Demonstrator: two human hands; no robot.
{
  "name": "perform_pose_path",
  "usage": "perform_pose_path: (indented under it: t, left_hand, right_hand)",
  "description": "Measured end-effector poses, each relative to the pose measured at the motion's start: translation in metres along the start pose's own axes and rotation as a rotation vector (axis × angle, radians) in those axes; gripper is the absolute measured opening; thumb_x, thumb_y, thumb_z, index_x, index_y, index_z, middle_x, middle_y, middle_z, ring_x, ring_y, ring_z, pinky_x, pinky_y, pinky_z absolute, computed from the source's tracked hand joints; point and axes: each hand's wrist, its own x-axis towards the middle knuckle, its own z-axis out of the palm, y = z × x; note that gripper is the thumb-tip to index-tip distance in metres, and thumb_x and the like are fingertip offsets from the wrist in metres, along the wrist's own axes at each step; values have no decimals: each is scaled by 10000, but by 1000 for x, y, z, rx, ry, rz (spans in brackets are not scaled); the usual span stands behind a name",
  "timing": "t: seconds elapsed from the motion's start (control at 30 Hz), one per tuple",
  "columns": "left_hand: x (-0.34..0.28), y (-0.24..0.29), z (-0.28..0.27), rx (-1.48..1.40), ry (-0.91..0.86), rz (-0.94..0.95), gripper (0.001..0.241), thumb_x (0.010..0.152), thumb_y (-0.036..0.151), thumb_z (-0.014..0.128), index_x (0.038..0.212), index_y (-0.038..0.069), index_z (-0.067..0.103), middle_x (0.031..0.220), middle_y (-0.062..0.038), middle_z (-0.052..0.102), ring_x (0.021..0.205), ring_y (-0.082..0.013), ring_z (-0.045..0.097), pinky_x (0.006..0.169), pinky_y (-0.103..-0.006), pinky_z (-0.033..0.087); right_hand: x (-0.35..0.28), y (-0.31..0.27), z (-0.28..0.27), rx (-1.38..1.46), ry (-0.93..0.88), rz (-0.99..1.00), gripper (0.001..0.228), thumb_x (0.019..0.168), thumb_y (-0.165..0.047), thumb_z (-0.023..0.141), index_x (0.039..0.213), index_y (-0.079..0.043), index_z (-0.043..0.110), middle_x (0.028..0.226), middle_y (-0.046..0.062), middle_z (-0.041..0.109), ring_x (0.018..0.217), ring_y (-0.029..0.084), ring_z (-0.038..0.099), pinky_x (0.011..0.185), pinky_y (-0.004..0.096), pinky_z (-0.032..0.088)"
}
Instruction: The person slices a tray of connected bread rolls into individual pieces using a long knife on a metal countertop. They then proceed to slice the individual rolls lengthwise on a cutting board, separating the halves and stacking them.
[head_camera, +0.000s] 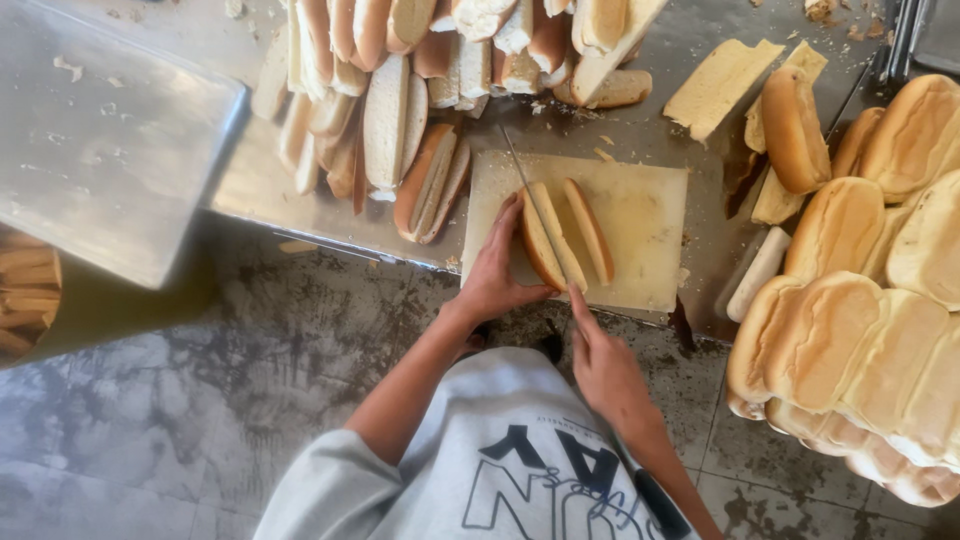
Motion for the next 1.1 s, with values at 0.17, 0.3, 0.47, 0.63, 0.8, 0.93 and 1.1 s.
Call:
perform_pose_path:
  t: [0.17,0.3,0.47,0.63,0.8,0.93,1.1]
  left_hand:
    - [11,-3,-5,40,-39,-19,1406,553,450,996,1601,64,142,1649,-260,206,1538,-434,236,1275,-511,275]
    - [28,-12,-5,343,-228,116,1426,507,664,910,1584,136,139,1653,-207,177,1532,-404,157,1254,-576,148]
    - [30,-19,-6,584,-300,283,1220,701,843,693,1641,249,193,1723,-122,150,1588,-369,164,1284,-569,132]
    - [28,-8,-12,617,-320,253,1196,699,840,690,1624,261,201,1705,-127,169,1571,-371,175,1254,-607,134]
    - [40,-13,-16,641,-500,217,1105,711,696,771,1613,283,285,1690,-142,152,1539,-374,137,1189,-640,96]
    - [74,-13,2,971,-424,540,743,671,398,864,1361,398,590,1705,-78,249,1582,-310,172,1238,-591,123]
    - [95,42,34,800,-737,384,664,733,416,836,1324,196,626,1357,-62,608,1422,-255,489,1356,-609,134]
  right_hand:
    - [0,4,5,17,114,-111,702,1023,-222,479,1641,-314,160,621,87,619,479,192,537,462,299,499]
    - [-55,52,25,31,204,-144,696,986,-209,525,1591,-400,238,989,217,749,646,253,736,624,403,592]
    - [-4,34,24,-35,171,-53,719,998,-232,527,1600,-452,201,924,265,719,731,397,700,679,489,542]
    - [-19,55,29,-51,36,126,746,1028,-247,489,1627,-492,118,677,260,665,576,348,663,672,452,537]
    - [-33,149,65,79,343,-126,781,1020,-208,491,1655,-456,109,676,223,631,550,306,615,619,419,504]
    - [-26,203,73,190,526,-171,810,1013,-178,493,1677,-427,102,675,193,603,529,273,577,577,393,477]
    - [-21,227,70,417,707,-81,846,1004,-139,495,1704,-390,93,674,156,569,503,231,530,525,360,444]
